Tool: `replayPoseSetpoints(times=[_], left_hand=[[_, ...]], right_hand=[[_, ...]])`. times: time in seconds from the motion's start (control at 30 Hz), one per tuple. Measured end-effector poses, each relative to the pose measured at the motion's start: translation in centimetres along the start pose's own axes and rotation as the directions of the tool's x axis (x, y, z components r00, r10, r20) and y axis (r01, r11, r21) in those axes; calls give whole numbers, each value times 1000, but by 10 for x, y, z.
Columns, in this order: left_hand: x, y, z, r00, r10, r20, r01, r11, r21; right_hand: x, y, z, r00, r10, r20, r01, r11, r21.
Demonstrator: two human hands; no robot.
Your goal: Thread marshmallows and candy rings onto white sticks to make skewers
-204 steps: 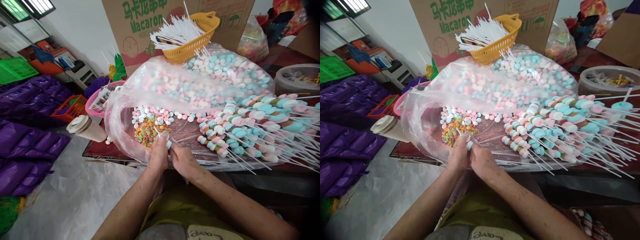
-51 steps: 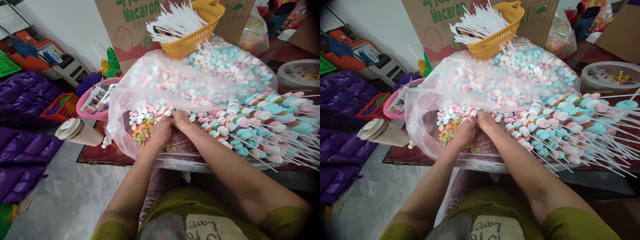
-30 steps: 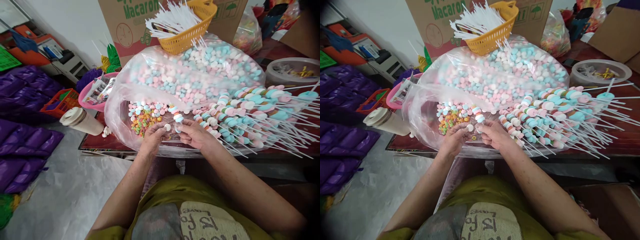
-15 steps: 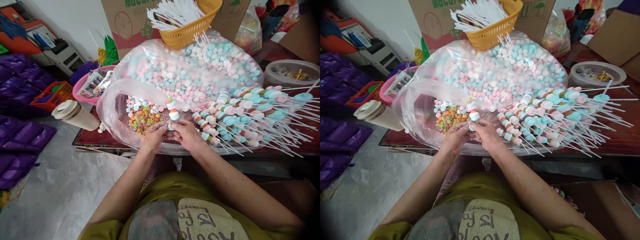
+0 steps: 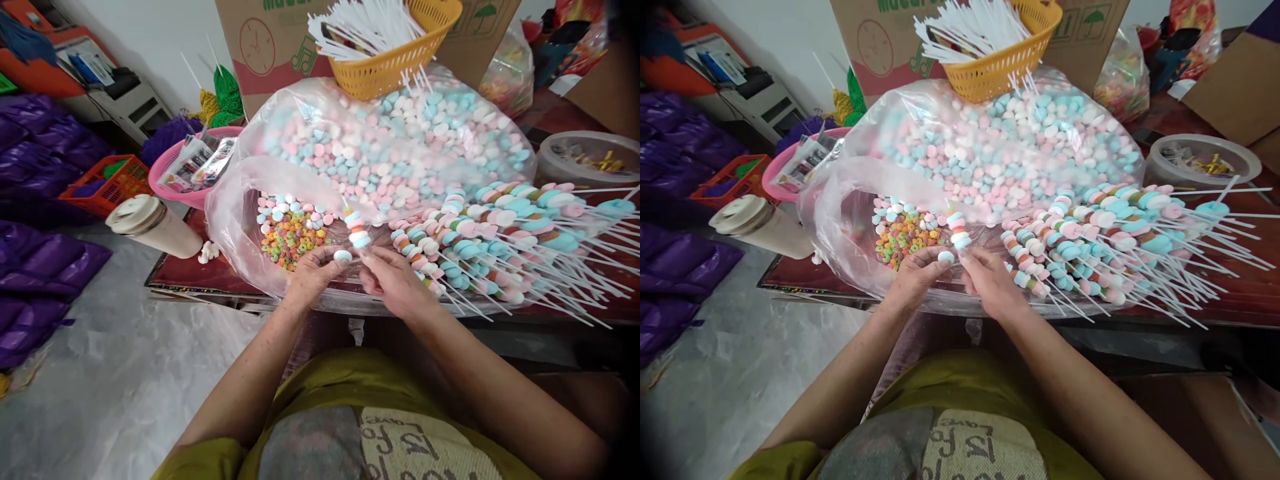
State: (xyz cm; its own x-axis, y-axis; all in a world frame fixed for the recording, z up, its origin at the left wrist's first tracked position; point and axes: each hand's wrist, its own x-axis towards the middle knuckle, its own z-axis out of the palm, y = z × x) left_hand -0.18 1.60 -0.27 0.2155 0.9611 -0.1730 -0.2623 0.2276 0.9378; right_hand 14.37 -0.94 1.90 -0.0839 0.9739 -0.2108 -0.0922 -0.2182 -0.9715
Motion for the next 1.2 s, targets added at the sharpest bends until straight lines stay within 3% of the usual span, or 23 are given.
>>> replayPoseSetpoints(times=[0.03, 0.1, 0.17, 0.3, 0.5, 0.57, 0.7, 0.77, 0.87, 1.03, 1.13, 1.2], left_hand=[[1, 0, -2, 999, -1, -34, 0, 1000, -25], [2, 2, -5, 998, 6, -68, -8, 999, -39], [3, 4, -5, 996, 41, -81, -39, 999, 18], [2, 5, -2, 987, 118, -107, -94, 975, 202], [-3, 6, 1, 975, 221, -37, -173, 847, 502], [-4, 10, 1, 962, 272, 12, -220, 749, 624], [-5, 15, 2, 915, 358, 185, -339, 436, 834], [-3, 13, 3, 892, 400, 211, -359, 343, 868], [2, 7, 4, 873, 453, 183, -334, 279, 901], [7, 2, 0, 878, 440, 187, -306, 216, 927], [8, -7, -1, 892, 430, 136, -274, 277, 921], [8, -14, 0, 914, 399, 71, -255, 428, 867]], right_hand=[[-10, -3, -9, 999, -52, -8, 49, 976, -214], [-30, -7, -26, 989, -139, 50, 142, 801, -582], [-45, -6, -37, 981, -154, 117, 188, 622, -760], [-57, 4, -39, 973, -186, 136, 207, 441, -874], [-52, 1, -34, 990, -67, 128, 141, 253, -957], [-52, -5, -36, 994, -36, 108, 112, 160, -981], [-52, -20, -34, 997, 44, 63, 63, 10, -998], [-51, -26, -28, 994, 106, 34, 37, -22, -999], [-49, -30, -17, 986, 164, -1, 2, -15, -1000], [-43, -21, -6, 991, 133, -3, -10, 50, -999], [-38, -14, -1, 997, 79, 9, 2, 92, -996], [-33, -10, 1, 999, 27, 22, 19, 120, -993]])
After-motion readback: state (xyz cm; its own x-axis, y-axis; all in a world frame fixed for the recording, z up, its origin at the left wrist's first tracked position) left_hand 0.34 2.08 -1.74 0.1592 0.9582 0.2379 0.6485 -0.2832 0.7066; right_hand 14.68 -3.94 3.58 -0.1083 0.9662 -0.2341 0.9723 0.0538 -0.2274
